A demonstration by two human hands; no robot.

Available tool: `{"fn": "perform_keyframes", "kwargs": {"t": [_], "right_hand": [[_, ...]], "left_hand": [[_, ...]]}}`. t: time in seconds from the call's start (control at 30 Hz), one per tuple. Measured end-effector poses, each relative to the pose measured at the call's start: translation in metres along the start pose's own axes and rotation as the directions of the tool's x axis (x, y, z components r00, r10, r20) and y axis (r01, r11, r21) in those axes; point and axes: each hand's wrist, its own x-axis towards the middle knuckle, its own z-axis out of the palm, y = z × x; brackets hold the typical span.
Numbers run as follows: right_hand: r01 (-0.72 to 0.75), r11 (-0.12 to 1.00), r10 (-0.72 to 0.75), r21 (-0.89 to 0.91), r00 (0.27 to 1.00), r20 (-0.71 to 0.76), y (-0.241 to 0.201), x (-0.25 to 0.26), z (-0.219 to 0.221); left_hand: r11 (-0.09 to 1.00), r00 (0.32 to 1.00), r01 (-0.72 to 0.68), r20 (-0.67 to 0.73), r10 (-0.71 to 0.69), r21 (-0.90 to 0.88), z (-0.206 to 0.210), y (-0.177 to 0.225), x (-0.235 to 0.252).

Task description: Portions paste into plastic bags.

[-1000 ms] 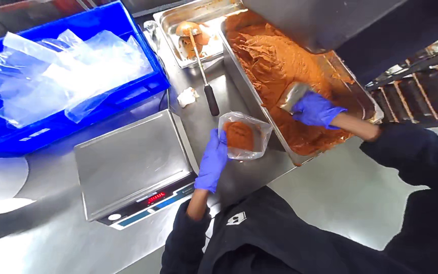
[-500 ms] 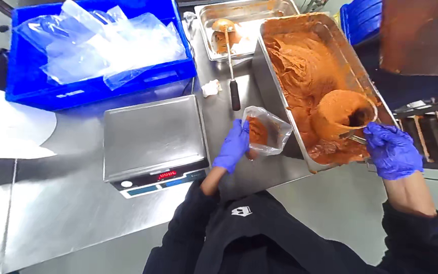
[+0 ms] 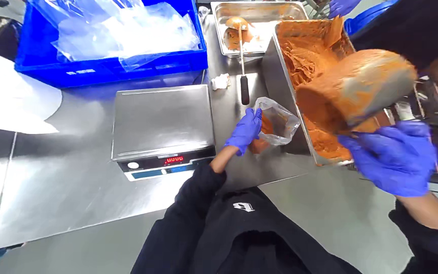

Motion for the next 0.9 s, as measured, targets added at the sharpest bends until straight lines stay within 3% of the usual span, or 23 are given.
{"fn": "perform_keyframes", "kwargs": {"t": [0.07,0.2,0.5,0.73,0.83,0.9], "right_hand": [[0.228,0.960,-0.217,-0.162,0.973,0.082,0.003,0.001,0.021],[0.370,0.896,-0.325,-0.245,0.923,0.207,0.009,-0.007,0.037],[0.352,0.873,-0.341,-0.338,0.936,0.093,-0.015,0.005,0.002],[0.414,0.870,-0.394,-0.267,0.910,0.126,0.008,-0.005,0.041],[0.338,0.910,-0.329,-0.240,0.941,0.077,0.012,-0.005,0.044],[0.209,0.971,-0.207,-0.115,0.978,0.026,0.013,0.000,0.041]], "left_hand": [[1.000,1.000,-0.007,0.007,0.007,0.000,-0.001,-0.001,-0.001],[1.000,1.000,-0.028,0.006,0.028,0.010,0.000,-0.001,-0.001],[0.999,0.999,-0.038,0.032,0.038,-0.015,0.003,-0.004,0.001],[1.000,1.000,-0.017,0.019,0.017,0.011,0.001,-0.006,0.001],[1.000,1.000,-0.009,0.018,0.008,0.008,0.000,-0.009,0.004],[1.000,1.000,0.003,0.015,-0.004,0.025,0.002,-0.011,0.004]]}}
